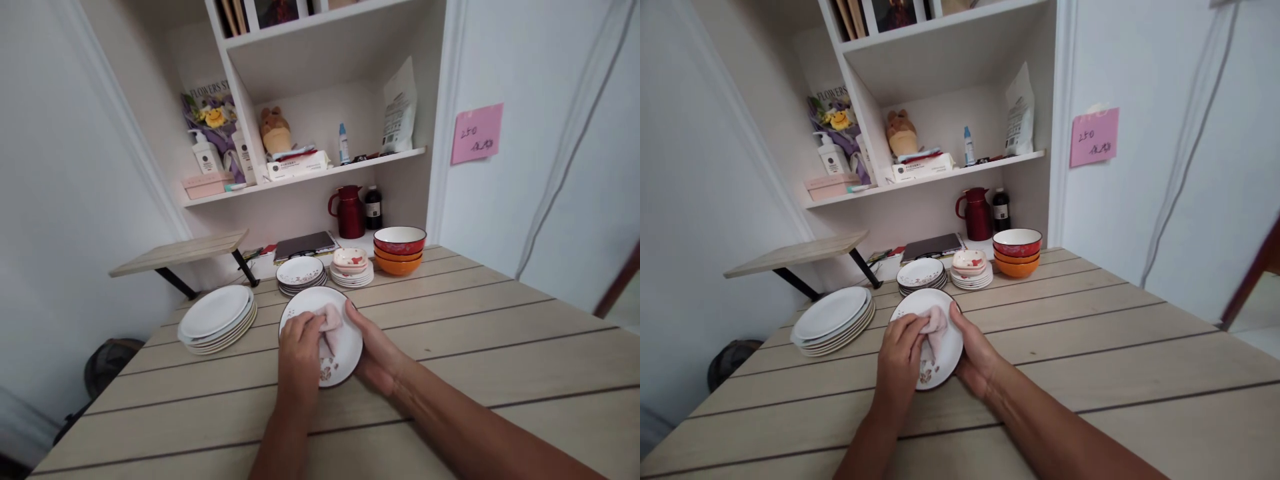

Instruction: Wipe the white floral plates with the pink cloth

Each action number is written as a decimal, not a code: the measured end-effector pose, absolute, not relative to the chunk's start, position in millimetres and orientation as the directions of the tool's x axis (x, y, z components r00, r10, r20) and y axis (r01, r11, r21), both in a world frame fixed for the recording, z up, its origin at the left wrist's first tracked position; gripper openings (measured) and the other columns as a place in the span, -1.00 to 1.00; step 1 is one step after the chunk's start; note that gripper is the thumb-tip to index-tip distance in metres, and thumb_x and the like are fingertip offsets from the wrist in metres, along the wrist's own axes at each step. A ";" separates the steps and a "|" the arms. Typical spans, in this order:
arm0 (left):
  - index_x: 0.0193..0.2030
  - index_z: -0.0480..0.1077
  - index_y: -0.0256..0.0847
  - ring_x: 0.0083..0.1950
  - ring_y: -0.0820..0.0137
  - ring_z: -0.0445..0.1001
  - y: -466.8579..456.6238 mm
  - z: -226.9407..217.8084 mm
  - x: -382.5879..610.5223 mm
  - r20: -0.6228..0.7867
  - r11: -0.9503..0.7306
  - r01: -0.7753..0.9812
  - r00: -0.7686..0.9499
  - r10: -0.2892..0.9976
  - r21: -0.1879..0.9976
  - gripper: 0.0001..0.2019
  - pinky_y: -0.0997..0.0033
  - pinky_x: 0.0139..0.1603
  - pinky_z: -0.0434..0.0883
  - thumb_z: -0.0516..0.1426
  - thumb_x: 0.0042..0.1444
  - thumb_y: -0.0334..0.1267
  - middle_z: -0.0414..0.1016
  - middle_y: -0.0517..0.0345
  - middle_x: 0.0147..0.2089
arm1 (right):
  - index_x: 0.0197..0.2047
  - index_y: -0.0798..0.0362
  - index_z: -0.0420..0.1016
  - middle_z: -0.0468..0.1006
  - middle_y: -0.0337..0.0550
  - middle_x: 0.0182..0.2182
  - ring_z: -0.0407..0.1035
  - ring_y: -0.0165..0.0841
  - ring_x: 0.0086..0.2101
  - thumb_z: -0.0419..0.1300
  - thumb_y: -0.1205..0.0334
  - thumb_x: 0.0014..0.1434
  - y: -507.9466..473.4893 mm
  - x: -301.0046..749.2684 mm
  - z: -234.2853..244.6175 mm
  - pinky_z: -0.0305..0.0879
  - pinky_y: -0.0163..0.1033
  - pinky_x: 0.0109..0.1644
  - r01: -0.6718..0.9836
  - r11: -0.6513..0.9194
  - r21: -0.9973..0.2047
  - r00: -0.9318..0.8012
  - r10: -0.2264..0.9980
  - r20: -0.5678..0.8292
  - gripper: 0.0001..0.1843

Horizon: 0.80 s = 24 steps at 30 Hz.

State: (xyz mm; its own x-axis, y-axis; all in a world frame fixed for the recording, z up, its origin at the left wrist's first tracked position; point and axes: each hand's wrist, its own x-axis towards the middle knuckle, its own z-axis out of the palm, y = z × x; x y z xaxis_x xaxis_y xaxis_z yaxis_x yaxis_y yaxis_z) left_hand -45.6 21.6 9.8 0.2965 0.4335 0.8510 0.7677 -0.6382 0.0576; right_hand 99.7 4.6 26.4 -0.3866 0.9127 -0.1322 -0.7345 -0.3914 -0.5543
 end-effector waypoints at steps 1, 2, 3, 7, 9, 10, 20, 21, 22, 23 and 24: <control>-0.03 0.45 -0.16 -0.05 0.28 0.41 22.6 10.9 -48.5 0.851 -0.602 0.797 0.288 0.440 0.041 -0.74 0.22 -0.04 0.36 0.04 0.19 -0.41 0.48 0.01 -0.08 | 0.15 0.14 0.36 0.60 0.01 -0.10 0.46 -0.19 -0.07 0.09 -0.19 0.16 4.2 96.7 23.8 0.21 -0.05 0.15 -0.732 -0.401 -0.551 -0.406 0.906 -0.120 -0.34; -0.03 0.45 -0.16 -0.06 0.26 0.41 23.3 12.3 -51.7 0.847 -0.559 0.829 0.276 0.455 0.030 -0.75 0.21 -0.07 0.35 0.04 0.19 -0.39 0.49 0.00 -0.08 | 0.15 0.13 0.36 0.60 0.00 -0.09 0.46 -0.19 -0.07 0.09 -0.19 0.16 4.0 94.0 21.3 0.21 -0.05 0.16 -0.728 -0.411 -0.548 -0.422 0.899 -0.114 -0.34; -0.03 0.45 -0.17 -0.07 0.24 0.41 23.8 13.9 -54.9 0.841 -0.509 0.860 0.257 0.476 0.025 -0.75 0.21 -0.10 0.33 0.05 0.19 -0.37 0.50 -0.01 -0.08 | 0.15 0.12 0.36 0.59 0.00 -0.08 0.46 -0.18 -0.07 0.10 -0.19 0.16 3.9 91.8 19.1 0.20 -0.04 0.16 -0.723 -0.420 -0.548 -0.432 0.894 -0.116 -0.34; -0.04 0.46 -0.15 -0.11 0.20 0.41 24.0 19.1 -64.1 0.816 -0.314 0.949 0.175 0.551 0.009 -0.75 0.19 -0.17 0.25 0.08 0.17 -0.37 0.52 0.00 -0.08 | 0.14 0.13 0.36 0.59 0.05 -0.07 0.46 -0.14 -0.07 0.12 -0.21 0.12 5.5 89.2 15.9 0.20 0.01 0.16 -0.722 -0.423 -0.547 -0.407 0.900 -0.158 -0.31; -0.04 0.46 -0.15 -0.12 0.19 0.40 23.8 19.7 -65.2 0.813 -0.269 0.963 0.170 0.556 -0.017 -0.75 0.19 -0.19 0.24 0.08 0.15 -0.38 0.53 0.00 -0.09 | 0.14 0.14 0.37 0.58 0.05 -0.06 0.46 -0.14 -0.07 0.11 -0.21 0.13 7.2 91.9 18.3 0.20 0.01 0.16 -0.739 -0.403 -0.539 -0.380 0.911 -0.160 -0.31; -0.05 0.46 -0.15 -0.13 0.19 0.40 23.6 19.3 -64.9 0.813 -0.270 0.962 0.183 0.553 -0.033 -0.75 0.20 -0.20 0.24 0.09 0.15 -0.39 0.53 0.00 -0.09 | 0.14 0.14 0.37 0.58 0.05 -0.06 0.46 -0.14 -0.06 0.10 -0.21 0.14 8.3 94.2 20.2 0.20 0.01 0.16 -0.748 -0.394 -0.534 -0.367 0.916 -0.163 -0.32; -0.13 0.46 -0.19 -0.15 0.33 0.41 12.1 10.4 -34.0 0.803 -0.693 0.720 0.424 0.419 -0.018 -0.77 0.32 -0.17 0.41 0.06 0.14 -0.47 0.50 0.06 -0.14 | 0.19 0.16 0.29 0.58 0.06 -0.07 0.45 -0.14 -0.05 0.02 -0.17 0.20 24.1 133.6 36.5 0.26 0.03 0.11 -0.863 -0.149 -0.482 -0.123 0.989 -0.087 -0.33; -0.13 0.46 -0.19 -0.16 0.34 0.41 10.6 10.9 -31.0 0.816 -0.726 0.688 0.421 0.397 -0.002 -0.77 0.35 -0.17 0.42 0.06 0.14 -0.49 0.49 0.07 -0.15 | 0.19 0.17 0.29 0.58 0.07 -0.07 0.44 -0.14 -0.04 0.01 -0.18 0.20 23.6 134.7 37.8 0.26 0.02 0.12 -0.861 -0.146 -0.487 -0.128 0.989 -0.071 -0.32; -0.13 0.46 -0.19 -0.16 0.36 0.41 9.4 11.6 -28.9 0.828 -0.746 0.666 0.410 0.383 0.015 -0.76 0.36 -0.16 0.42 0.06 0.14 -0.50 0.49 0.08 -0.15 | 0.19 0.18 0.29 0.58 0.07 -0.08 0.43 -0.14 -0.04 0.01 -0.19 0.20 22.5 134.5 38.8 0.25 0.01 0.12 -0.857 -0.154 -0.491 -0.143 0.988 -0.061 -0.31; -0.13 0.46 -0.19 -0.15 0.37 0.40 8.5 12.6 -27.5 0.838 -0.759 0.651 0.398 0.373 0.029 -0.76 0.37 -0.15 0.42 0.06 0.14 -0.51 0.49 0.08 -0.16 | 0.18 0.19 0.30 0.58 0.08 -0.08 0.43 -0.15 -0.04 0.01 -0.19 0.20 20.9 132.8 39.4 0.25 -0.01 0.13 -0.852 -0.170 -0.495 -0.166 0.985 -0.052 -0.31; -0.12 0.45 -0.19 -0.14 0.37 0.40 7.8 13.7 -27.0 0.847 -0.768 0.640 0.386 0.366 0.040 -0.75 0.37 -0.13 0.42 0.06 0.14 -0.52 0.48 0.08 -0.16 | 0.17 0.20 0.31 0.58 0.08 -0.09 0.43 -0.16 -0.04 0.02 -0.20 0.20 18.9 129.9 39.5 0.24 -0.03 0.13 -0.846 -0.194 -0.497 -0.197 0.979 -0.046 -0.31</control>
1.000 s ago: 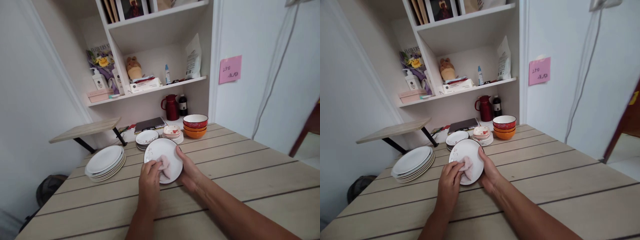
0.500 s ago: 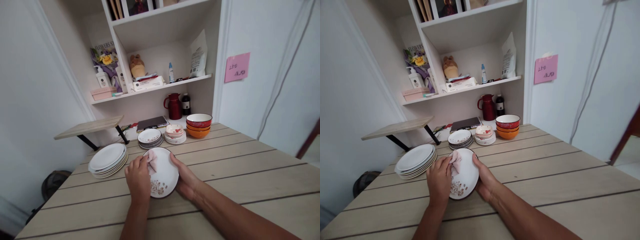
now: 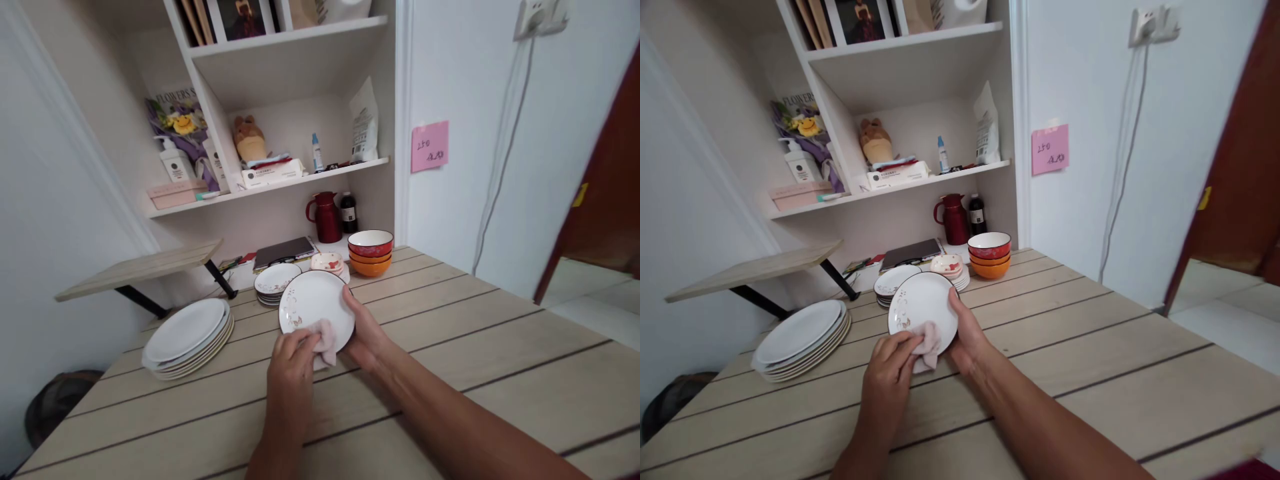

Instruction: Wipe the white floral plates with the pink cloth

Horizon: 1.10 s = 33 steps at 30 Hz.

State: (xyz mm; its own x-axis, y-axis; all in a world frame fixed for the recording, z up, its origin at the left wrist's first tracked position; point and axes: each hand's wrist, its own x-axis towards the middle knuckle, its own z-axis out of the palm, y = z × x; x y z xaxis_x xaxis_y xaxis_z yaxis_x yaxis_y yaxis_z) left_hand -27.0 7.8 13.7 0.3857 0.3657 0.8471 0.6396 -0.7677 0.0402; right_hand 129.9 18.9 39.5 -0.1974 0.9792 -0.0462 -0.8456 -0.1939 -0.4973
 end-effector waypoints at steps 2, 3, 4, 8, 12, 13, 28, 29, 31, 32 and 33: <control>-0.10 0.45 -0.20 -0.13 0.37 0.40 7.0 16.0 -27.3 0.853 -0.776 0.628 0.371 0.366 0.059 -0.74 0.36 -0.11 0.42 0.06 0.14 -0.52 0.48 0.07 -0.15 | 0.13 0.23 0.35 0.59 0.10 -0.11 0.45 -0.17 -0.07 0.03 -0.22 0.18 14.7 121.7 37.7 0.24 -0.06 0.13 -0.820 -0.273 -0.503 -0.286 0.957 -0.054 -0.28; -0.09 0.44 -0.20 -0.13 0.37 0.40 6.8 17.1 -27.9 0.853 -0.777 0.626 0.370 0.368 0.064 -0.75 0.36 -0.11 0.42 0.06 0.14 -0.51 0.48 0.07 -0.15 | 0.11 0.25 0.37 0.60 0.10 -0.13 0.46 -0.17 -0.09 0.03 -0.24 0.17 12.8 117.0 35.9 0.24 -0.07 0.12 -0.800 -0.322 -0.505 -0.337 0.939 -0.066 -0.27; -0.09 0.44 -0.20 -0.13 0.37 0.39 6.8 18.0 -28.4 0.853 -0.777 0.626 0.369 0.369 0.065 -0.75 0.36 -0.11 0.41 0.07 0.14 -0.51 0.48 0.07 -0.14 | 0.09 0.26 0.39 0.60 0.10 -0.15 0.46 -0.17 -0.10 0.02 -0.26 0.17 11.1 112.6 33.8 0.25 -0.08 0.12 -0.781 -0.367 -0.505 -0.384 0.920 -0.075 -0.26; -0.10 0.45 -0.22 -0.13 0.36 0.38 8.8 19.9 -31.4 0.865 -0.756 0.654 0.357 0.352 0.038 -0.76 0.36 -0.10 0.39 0.06 0.16 -0.49 0.48 0.05 -0.14 | 0.06 0.23 0.41 0.61 0.05 -0.17 0.47 -0.21 -0.11 0.00 -0.23 0.20 7.6 99.7 26.2 0.25 -0.10 0.11 -0.753 -0.436 -0.493 -0.466 0.882 -0.069 -0.32; -0.07 0.45 -0.22 -0.13 0.30 0.39 13.0 19.7 -39.2 0.880 -0.616 0.788 0.290 0.375 0.003 -0.78 0.28 -0.09 0.34 0.06 0.18 -0.41 0.50 0.03 -0.14 | 0.09 0.16 0.40 0.60 0.00 -0.11 0.46 -0.21 -0.08 0.03 -0.20 0.20 5.4 94.1 24.6 0.21 -0.10 0.14 -0.755 -0.422 -0.502 -0.447 0.891 -0.077 -0.37; -0.06 0.46 -0.20 -0.13 0.28 0.40 13.9 19.7 -42.1 0.884 -0.561 0.828 0.259 0.388 0.004 -0.78 0.26 -0.10 0.33 0.06 0.19 -0.39 0.50 0.02 -0.14 | 0.11 0.14 0.39 0.59 0.00 -0.09 0.45 -0.21 -0.06 0.04 -0.19 0.20 4.4 93.0 24.7 0.20 -0.09 0.16 -0.751 -0.421 -0.509 -0.446 0.891 -0.079 -0.37; 0.05 0.45 -0.07 -0.05 0.26 0.36 27.4 12.2 -61.2 0.713 -0.461 0.833 0.122 0.691 0.305 -0.69 0.22 -0.04 0.39 0.04 0.21 -0.25 0.35 0.03 -0.12 | 0.16 0.14 0.36 0.55 0.04 -0.02 0.43 -0.15 -0.02 0.02 -0.22 0.19 5.4 94.4 25.1 0.20 -0.02 0.16 -0.708 -0.421 -0.567 -0.394 0.902 -0.178 -0.32; 0.06 0.44 -0.07 -0.03 0.24 0.35 27.7 11.9 -60.7 0.694 -0.466 0.826 0.132 0.707 0.318 -0.68 0.20 -0.02 0.40 0.06 0.19 -0.22 0.35 0.02 -0.11 | 0.16 0.14 0.36 0.55 0.05 -0.02 0.43 -0.15 -0.02 0.01 -0.22 0.19 5.4 95.0 25.7 0.20 -0.02 0.16 -0.700 -0.420 -0.577 -0.386 0.903 -0.189 -0.31; 0.09 0.42 -0.08 0.00 0.20 0.34 28.1 11.1 -60.2 0.669 -0.473 0.818 0.153 0.727 0.328 -0.62 0.15 0.00 0.40 0.14 0.12 -0.14 0.34 0.02 -0.07 | 0.15 0.14 0.36 0.55 0.05 -0.02 0.44 -0.15 -0.04 0.01 -0.23 0.19 5.3 95.8 25.9 0.20 -0.02 0.16 -0.687 -0.418 -0.594 -0.373 0.905 -0.204 -0.32; 0.10 0.41 -0.09 0.01 0.18 0.33 28.5 10.6 -60.2 0.664 -0.477 0.816 0.162 0.730 0.326 -0.57 0.13 0.01 0.40 0.19 0.06 -0.11 0.33 0.01 -0.05 | 0.15 0.13 0.37 0.56 0.05 -0.02 0.45 -0.15 -0.05 0.01 -0.23 0.19 5.2 96.0 25.6 0.21 -0.02 0.15 -0.682 -0.414 -0.603 -0.365 0.907 -0.210 -0.32; 0.11 0.40 -0.10 0.02 0.16 0.33 29.1 9.9 -60.4 0.666 -0.481 0.815 0.166 0.727 0.322 -0.52 0.11 0.02 0.39 0.23 0.01 -0.10 0.32 0.00 -0.04 | 0.14 0.13 0.38 0.56 0.04 -0.03 0.45 -0.15 -0.06 0.02 -0.22 0.19 5.1 96.1 25.1 0.21 -0.03 0.15 -0.680 -0.407 -0.610 -0.354 0.911 -0.213 -0.33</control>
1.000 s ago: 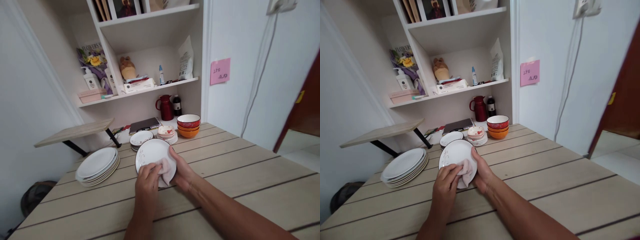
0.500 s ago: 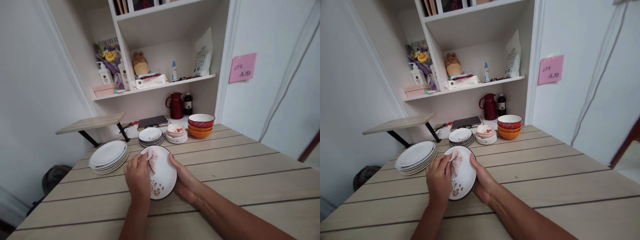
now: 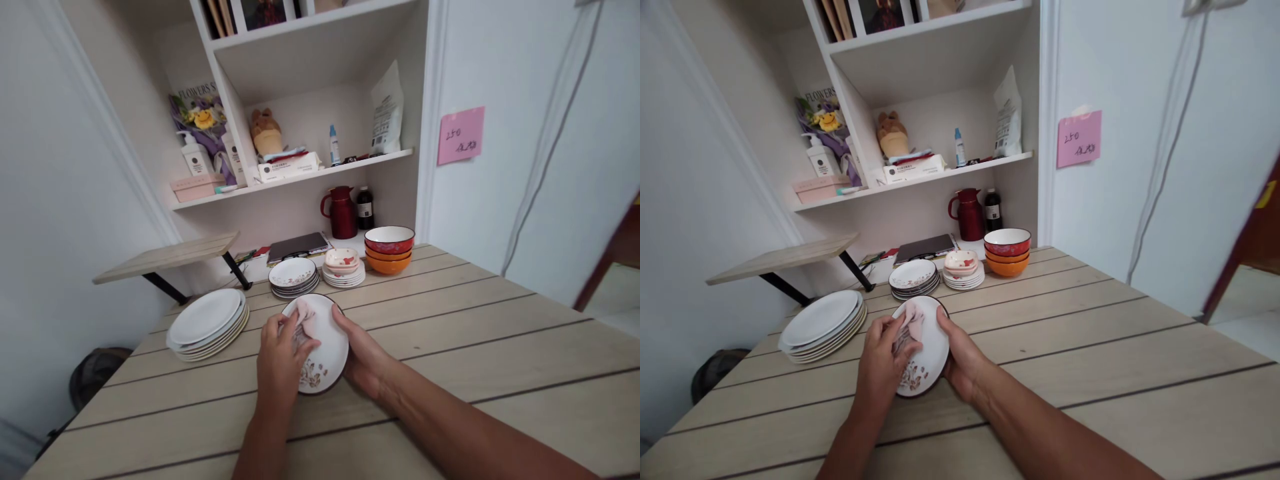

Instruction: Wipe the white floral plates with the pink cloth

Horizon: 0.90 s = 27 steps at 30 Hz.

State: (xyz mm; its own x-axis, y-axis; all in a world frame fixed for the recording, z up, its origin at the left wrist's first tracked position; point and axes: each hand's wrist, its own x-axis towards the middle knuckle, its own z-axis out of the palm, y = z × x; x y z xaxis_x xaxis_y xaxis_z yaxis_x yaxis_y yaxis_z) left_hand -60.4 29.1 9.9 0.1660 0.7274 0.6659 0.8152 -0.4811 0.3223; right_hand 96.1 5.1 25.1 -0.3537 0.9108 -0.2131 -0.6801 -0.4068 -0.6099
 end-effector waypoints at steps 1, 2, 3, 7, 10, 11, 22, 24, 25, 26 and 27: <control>0.11 0.40 -0.12 0.02 0.16 0.33 29.8 9.1 -60.8 0.674 -0.485 0.815 0.165 0.720 0.318 -0.50 0.11 0.02 0.39 0.25 -0.01 -0.12 0.32 0.00 -0.04 | 0.13 0.12 0.38 0.57 0.04 -0.04 0.46 -0.16 -0.08 0.03 -0.21 0.19 5.1 96.0 24.6 0.22 -0.03 0.14 -0.680 -0.400 -0.615 -0.344 0.914 -0.215 -0.34; 0.09 0.41 -0.12 0.01 0.18 0.34 30.6 8.4 -61.4 0.686 -0.489 0.814 0.162 0.709 0.314 -0.53 0.12 0.02 0.39 0.24 0.00 -0.15 0.33 0.00 -0.06 | 0.13 0.12 0.39 0.58 0.03 -0.05 0.47 -0.17 -0.09 0.04 -0.21 0.18 5.1 95.8 24.1 0.23 -0.03 0.13 -0.679 -0.397 -0.618 -0.336 0.916 -0.219 -0.35; 0.08 0.42 -0.12 -0.01 0.20 0.35 31.3 7.8 -62.1 0.701 -0.496 0.811 0.158 0.695 0.309 -0.59 0.14 0.01 0.40 0.21 0.04 -0.20 0.34 0.01 -0.08 | 0.12 0.12 0.39 0.58 0.03 -0.06 0.48 -0.17 -0.11 0.05 -0.21 0.17 5.1 95.5 23.7 0.24 -0.03 0.12 -0.678 -0.398 -0.619 -0.331 0.916 -0.227 -0.35; 0.00 0.46 -0.10 -0.11 0.29 0.39 31.4 8.6 -64.4 0.764 -0.546 0.790 0.163 0.624 0.278 -0.71 0.24 -0.06 0.41 0.09 0.15 -0.33 0.37 0.06 -0.19 | 0.10 0.12 0.40 0.60 0.03 -0.09 0.48 -0.20 -0.13 0.08 -0.22 0.15 5.7 94.7 23.0 0.25 -0.06 0.11 -0.682 -0.413 -0.604 -0.356 0.908 -0.219 -0.35; -0.05 0.49 -0.12 -0.13 0.31 0.41 27.4 12.1 -62.3 0.781 -0.594 0.765 0.204 0.591 0.250 -0.74 0.28 -0.09 0.42 0.10 0.14 -0.34 0.39 0.07 -0.21 | 0.09 0.11 0.41 0.61 0.01 -0.12 0.48 -0.20 -0.13 0.05 -0.24 0.16 8.4 96.7 22.1 0.25 -0.05 0.11 -0.686 -0.422 -0.592 -0.377 0.903 -0.207 -0.35; -0.07 0.50 -0.12 -0.14 0.33 0.41 25.7 13.3 -60.7 0.781 -0.614 0.753 0.229 0.581 0.237 -0.75 0.30 -0.10 0.42 0.10 0.13 -0.36 0.40 0.08 -0.22 | 0.08 0.11 0.41 0.61 0.01 -0.12 0.48 -0.20 -0.13 0.04 -0.25 0.16 9.9 98.1 21.4 0.24 -0.04 0.11 -0.684 -0.425 -0.593 -0.380 0.901 -0.207 -0.34; -0.06 0.49 -0.08 -0.18 0.37 0.38 12.6 23.6 -50.2 0.834 -0.599 0.798 0.287 0.470 0.063 -0.73 0.39 -0.14 0.37 0.08 0.16 -0.40 0.43 0.11 -0.22 | 0.05 0.17 0.44 0.64 0.00 -0.20 0.50 -0.21 -0.18 0.07 -0.24 0.16 2.6 99.4 26.1 0.21 -0.06 0.14 -0.590 -0.457 -0.666 -0.466 0.866 -0.181 -0.34; -0.04 0.48 -0.12 -0.16 0.34 0.38 11.7 24.2 -53.6 0.865 -0.480 0.877 0.219 0.452 0.029 -0.73 0.35 -0.12 0.35 0.08 0.17 -0.40 0.44 0.07 -0.19 | 0.07 0.16 0.43 0.62 0.02 -0.15 0.49 -0.20 -0.15 0.09 -0.22 0.16 -1.9 94.1 26.1 0.20 -0.05 0.15 -0.581 -0.468 -0.666 -0.490 0.854 -0.174 -0.34; -0.04 0.48 -0.13 -0.16 0.32 0.38 11.5 24.2 -55.5 0.873 -0.414 0.910 0.186 0.451 0.020 -0.73 0.34 -0.12 0.33 0.08 0.17 -0.39 0.44 0.06 -0.18 | 0.08 0.16 0.42 0.61 0.03 -0.12 0.48 -0.19 -0.12 0.09 -0.21 0.16 -3.3 91.9 25.4 0.20 -0.05 0.16 -0.580 -0.477 -0.661 -0.499 0.849 -0.175 -0.35; -0.04 0.48 -0.14 -0.16 0.31 0.38 11.6 24.2 -57.5 0.874 -0.353 0.935 0.159 0.459 0.015 -0.74 0.32 -0.13 0.32 0.09 0.16 -0.39 0.45 0.05 -0.18 | 0.09 0.16 0.41 0.60 0.03 -0.09 0.48 -0.18 -0.10 0.09 -0.20 0.16 -3.9 90.3 24.4 0.19 -0.05 0.17 -0.581 -0.486 -0.653 -0.506 0.844 -0.178 -0.35; -0.05 0.49 -0.14 -0.18 0.30 0.38 11.9 24.0 -59.4 0.868 -0.300 0.954 0.138 0.477 0.014 -0.75 0.31 -0.15 0.31 0.10 0.15 -0.39 0.46 0.05 -0.18 | 0.10 0.17 0.41 0.59 0.05 -0.08 0.47 -0.18 -0.08 0.08 -0.20 0.17 -3.6 89.4 23.3 0.18 -0.04 0.17 -0.587 -0.494 -0.642 -0.511 0.841 -0.180 -0.35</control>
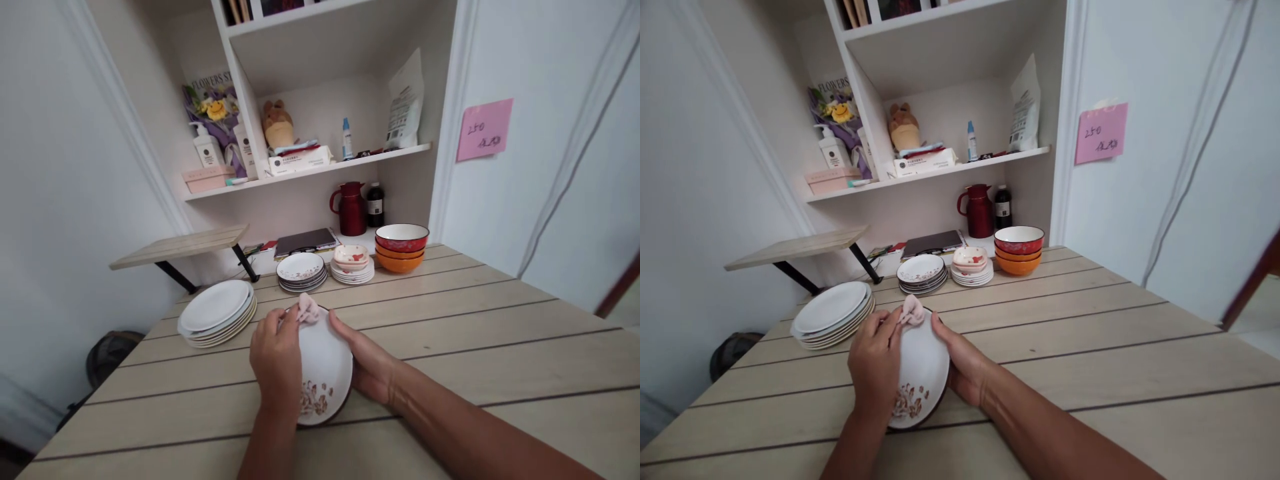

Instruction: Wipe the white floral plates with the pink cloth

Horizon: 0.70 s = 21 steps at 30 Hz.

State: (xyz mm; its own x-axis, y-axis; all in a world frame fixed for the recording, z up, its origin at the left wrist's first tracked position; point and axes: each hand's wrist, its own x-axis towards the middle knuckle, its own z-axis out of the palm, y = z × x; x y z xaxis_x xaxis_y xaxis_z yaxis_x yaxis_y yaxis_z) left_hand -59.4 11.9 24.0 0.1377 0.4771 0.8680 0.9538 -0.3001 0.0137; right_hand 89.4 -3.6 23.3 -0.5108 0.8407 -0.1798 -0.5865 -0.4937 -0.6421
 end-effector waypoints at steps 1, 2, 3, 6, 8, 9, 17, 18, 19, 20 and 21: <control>-0.06 0.49 -0.14 -0.20 0.29 0.38 12.4 23.9 -61.0 0.856 -0.259 0.966 0.125 0.501 0.010 -0.75 0.30 -0.17 0.29 0.11 0.14 -0.39 0.47 0.06 -0.19 | 0.10 0.17 0.40 0.58 0.06 -0.06 0.46 -0.17 -0.07 0.07 -0.20 0.17 -2.5 89.4 22.2 0.18 -0.04 0.18 -0.595 -0.498 -0.630 -0.510 0.841 -0.183 -0.34; -0.07 0.49 -0.14 -0.21 0.29 0.39 13.0 23.7 -62.4 0.841 -0.234 0.972 0.125 0.526 0.002 -0.76 0.30 -0.19 0.28 0.11 0.14 -0.39 0.47 0.07 -0.19 | 0.11 0.17 0.40 0.58 0.06 -0.06 0.46 -0.17 -0.06 0.07 -0.21 0.17 -0.6 90.2 21.5 0.17 -0.03 0.18 -0.608 -0.497 -0.619 -0.501 0.845 -0.187 -0.33; -0.08 0.49 -0.14 -0.23 0.29 0.39 13.6 23.6 -63.2 0.825 -0.216 0.976 0.130 0.551 -0.009 -0.76 0.30 -0.22 0.27 0.12 0.13 -0.39 0.48 0.07 -0.20 | 0.11 0.16 0.39 0.57 0.07 -0.05 0.46 -0.16 -0.06 0.07 -0.22 0.16 1.8 92.0 21.1 0.17 -0.02 0.18 -0.625 -0.487 -0.611 -0.480 0.856 -0.192 -0.33; -0.09 0.49 -0.14 -0.26 0.30 0.38 14.6 22.7 -62.6 0.783 -0.189 0.981 0.149 0.605 -0.040 -0.76 0.30 -0.25 0.26 0.15 0.10 -0.39 0.48 0.09 -0.23 | 0.12 0.12 0.38 0.58 0.06 -0.06 0.46 -0.14 -0.05 0.07 -0.25 0.14 10.4 100.8 22.7 0.20 0.04 0.16 -0.680 -0.423 -0.599 -0.361 0.904 -0.229 -0.31; -0.10 0.49 -0.14 -0.27 0.31 0.37 13.8 21.3 -59.0 0.759 -0.194 0.979 0.172 0.627 -0.061 -0.77 0.31 -0.26 0.26 0.16 0.09 -0.39 0.47 0.10 -0.25 | 0.14 0.09 0.36 0.58 0.04 -0.05 0.45 -0.14 -0.04 0.06 -0.24 0.15 15.6 108.0 25.3 0.21 0.04 0.14 -0.725 -0.361 -0.587 -0.279 0.932 -0.230 -0.32; -0.10 0.49 -0.14 -0.27 0.31 0.37 12.9 20.3 -56.2 0.746 -0.212 0.975 0.192 0.637 -0.071 -0.77 0.32 -0.27 0.26 0.15 0.09 -0.40 0.47 0.11 -0.25 | 0.14 0.09 0.36 0.58 0.03 -0.05 0.44 -0.15 -0.03 0.06 -0.23 0.15 17.8 111.6 26.7 0.22 0.03 0.14 -0.746 -0.327 -0.579 -0.246 0.945 -0.217 -0.33; -0.14 0.49 -0.10 -0.23 0.40 0.39 3.2 13.9 -31.5 0.707 -0.597 0.802 0.408 0.577 0.025 -0.79 0.46 -0.25 0.36 0.08 0.16 -0.40 0.45 0.16 -0.27 | 0.15 0.12 0.35 0.58 0.05 -0.07 0.43 -0.12 -0.02 0.02 -0.25 0.17 21.5 129.6 35.2 0.27 0.04 0.09 -0.790 -0.199 -0.580 -0.164 0.980 -0.112 -0.31; -0.15 0.49 -0.10 -0.23 0.41 0.39 2.6 14.8 -30.5 0.721 -0.623 0.781 0.408 0.560 0.042 -0.79 0.46 -0.24 0.36 0.08 0.17 -0.40 0.45 0.16 -0.27 | 0.14 0.12 0.36 0.58 0.05 -0.07 0.43 -0.12 -0.03 0.02 -0.26 0.16 20.3 129.0 36.0 0.27 0.04 0.09 -0.785 -0.216 -0.580 -0.189 0.976 -0.107 -0.30; -0.14 0.49 -0.09 -0.23 0.41 0.39 2.2 15.9 -30.1 0.737 -0.638 0.768 0.401 0.544 0.053 -0.78 0.46 -0.24 0.37 0.07 0.17 -0.40 0.45 0.16 -0.26 | 0.13 0.12 0.37 0.59 0.05 -0.08 0.44 -0.12 -0.04 0.02 -0.27 0.15 18.7 127.4 36.5 0.27 0.04 0.09 -0.778 -0.235 -0.582 -0.216 0.971 -0.104 -0.29; -0.14 0.50 -0.09 -0.23 0.41 0.39 2.0 17.1 -30.3 0.754 -0.641 0.765 0.386 0.532 0.060 -0.78 0.45 -0.24 0.37 0.07 0.17 -0.40 0.44 0.15 -0.26 | 0.11 0.13 0.39 0.59 0.06 -0.09 0.45 -0.12 -0.06 0.02 -0.28 0.15 16.9 124.9 36.6 0.27 0.04 0.09 -0.768 -0.260 -0.585 -0.246 0.964 -0.105 -0.29; -0.12 0.49 -0.09 -0.24 0.42 0.38 2.1 18.2 -31.0 0.770 -0.636 0.770 0.369 0.521 0.061 -0.77 0.45 -0.23 0.38 0.06 0.17 -0.40 0.44 0.15 -0.26 | 0.10 0.14 0.40 0.59 0.06 -0.10 0.46 -0.12 -0.07 0.02 -0.29 0.14 14.9 121.6 36.2 0.26 0.03 0.09 -0.755 -0.289 -0.589 -0.281 0.954 -0.109 -0.28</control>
